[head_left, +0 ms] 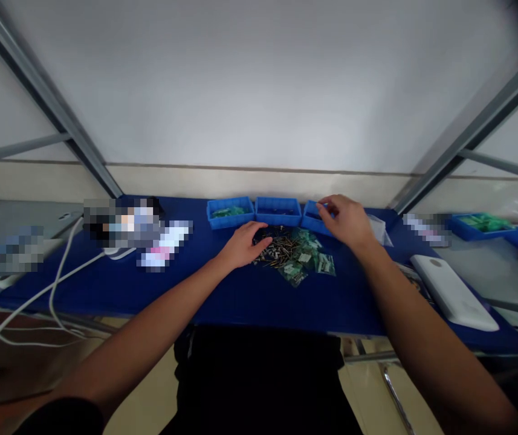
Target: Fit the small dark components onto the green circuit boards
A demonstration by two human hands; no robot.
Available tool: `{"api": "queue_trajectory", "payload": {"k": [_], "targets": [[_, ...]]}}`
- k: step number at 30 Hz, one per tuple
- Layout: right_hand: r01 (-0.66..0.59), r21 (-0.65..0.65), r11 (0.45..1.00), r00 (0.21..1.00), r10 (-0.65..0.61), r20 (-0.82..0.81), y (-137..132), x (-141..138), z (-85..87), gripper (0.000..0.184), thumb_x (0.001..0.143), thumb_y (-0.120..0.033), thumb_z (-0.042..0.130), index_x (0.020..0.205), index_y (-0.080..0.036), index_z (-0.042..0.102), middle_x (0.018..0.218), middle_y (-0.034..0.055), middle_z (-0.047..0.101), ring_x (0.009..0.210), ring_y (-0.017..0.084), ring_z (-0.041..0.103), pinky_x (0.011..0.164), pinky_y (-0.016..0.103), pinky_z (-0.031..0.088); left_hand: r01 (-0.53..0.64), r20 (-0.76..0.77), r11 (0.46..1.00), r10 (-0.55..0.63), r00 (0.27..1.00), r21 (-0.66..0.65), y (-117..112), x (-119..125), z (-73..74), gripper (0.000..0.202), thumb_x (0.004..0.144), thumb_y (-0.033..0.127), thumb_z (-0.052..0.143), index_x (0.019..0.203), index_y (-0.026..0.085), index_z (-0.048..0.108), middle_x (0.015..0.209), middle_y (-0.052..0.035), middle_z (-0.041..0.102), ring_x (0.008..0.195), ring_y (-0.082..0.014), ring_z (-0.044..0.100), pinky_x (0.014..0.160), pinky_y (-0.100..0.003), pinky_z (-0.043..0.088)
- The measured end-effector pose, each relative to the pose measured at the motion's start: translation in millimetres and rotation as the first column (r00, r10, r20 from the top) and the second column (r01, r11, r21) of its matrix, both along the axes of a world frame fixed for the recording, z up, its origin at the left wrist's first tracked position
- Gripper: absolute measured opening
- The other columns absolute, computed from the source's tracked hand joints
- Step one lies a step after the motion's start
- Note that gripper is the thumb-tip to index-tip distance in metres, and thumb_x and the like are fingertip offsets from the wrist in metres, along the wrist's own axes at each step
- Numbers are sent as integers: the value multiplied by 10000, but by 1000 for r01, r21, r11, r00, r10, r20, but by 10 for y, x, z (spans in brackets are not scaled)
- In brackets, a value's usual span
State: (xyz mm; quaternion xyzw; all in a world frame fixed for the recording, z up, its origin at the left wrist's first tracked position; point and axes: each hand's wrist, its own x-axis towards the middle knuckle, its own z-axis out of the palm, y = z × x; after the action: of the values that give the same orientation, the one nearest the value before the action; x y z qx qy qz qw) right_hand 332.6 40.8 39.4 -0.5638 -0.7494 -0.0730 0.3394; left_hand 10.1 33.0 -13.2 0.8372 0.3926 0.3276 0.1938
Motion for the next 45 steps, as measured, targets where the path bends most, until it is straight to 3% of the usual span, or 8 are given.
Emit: {"api": "queue_trajectory", "payload": {"k": [3,6,9,12,24,29,36,45], "targets": [[-205,-367,907,978,203,-44,-61,34,75,400,973,-625,645,1054,-252,765,704,28,702,601,202,630,607,356,497,66,-2,998,-66,998,-10,-35,12,2,555,1038,581,595,1453,213,601,1468,-160,635,1384,-340,602,1190,-528,476],[-319,-664,676,947,248,-203,-117,101,41,521,803,-644,842,1145,-263,746,637,-1,699,438,172,583,427,322,452,105,-11,994,-105,994,-26,-71,16,18,625,1010,630,614,1488,228,583,1531,-165,595,1447,-364,550,1226,-554,436],[-488,-722,491,873,286,-396,-166,181,-16,743,678,-496,967,1325,-265,685,647,-19,711,433,177,623,374,297,482,122,-11,992,-123,992,-34,-103,6,36,681,980,652,650,1518,244,566,1566,-163,575,1471,-379,528,1238,-563,421],[-574,-702,421,818,330,-470,-192,219,-46,903,622,-403,999,1428,-249,621,736,-27,725,498,174,678,402,270,529,130,-6,990,-131,991,-53,-128,-5,52,766,983,653,644,1612,253,463,1622,-161,526,1513,-385,486,1254,-558,404],[-467,-640,610,884,352,-308,-109,-147,-65,641,701,-514,936,1236,-230,723,788,-19,702,672,177,646,606,306,503,118,-44,991,-121,992,-60,-149,26,75,766,1009,669,586,1625,241,429,1637,-173,492,1535,-385,449,1264,-551,391],[-565,-629,534,825,355,-439,-154,-78,82,429,791,-521,870,1115,-257,775,716,-43,648,639,141,580,595,281,448,105,-12,994,-106,994,-41,-132,25,62,689,1031,637,573,1582,233,479,1591,-173,532,1513,-369,474,1253,-547,402],[-609,-382,695,686,220,-694,-235,-357,57,362,804,-550,878,953,-235,776,706,-27,651,553,108,530,540,289,431,132,103,988,-140,985,75,-155,71,153,454,1036,547,622,1375,248,663,1352,-125,710,1312,-312,639,1151,-495,493],[-637,-260,726,566,212,-796,-289,-873,-216,445,761,-611,881,968,-242,745,877,8,727,658,142,611,609,324,560,81,298,994,-56,953,-74,-127,74,186,265,1035,455,644,1008,222,769,958,-32,791,878,-211,726,810,-345,560]]}}
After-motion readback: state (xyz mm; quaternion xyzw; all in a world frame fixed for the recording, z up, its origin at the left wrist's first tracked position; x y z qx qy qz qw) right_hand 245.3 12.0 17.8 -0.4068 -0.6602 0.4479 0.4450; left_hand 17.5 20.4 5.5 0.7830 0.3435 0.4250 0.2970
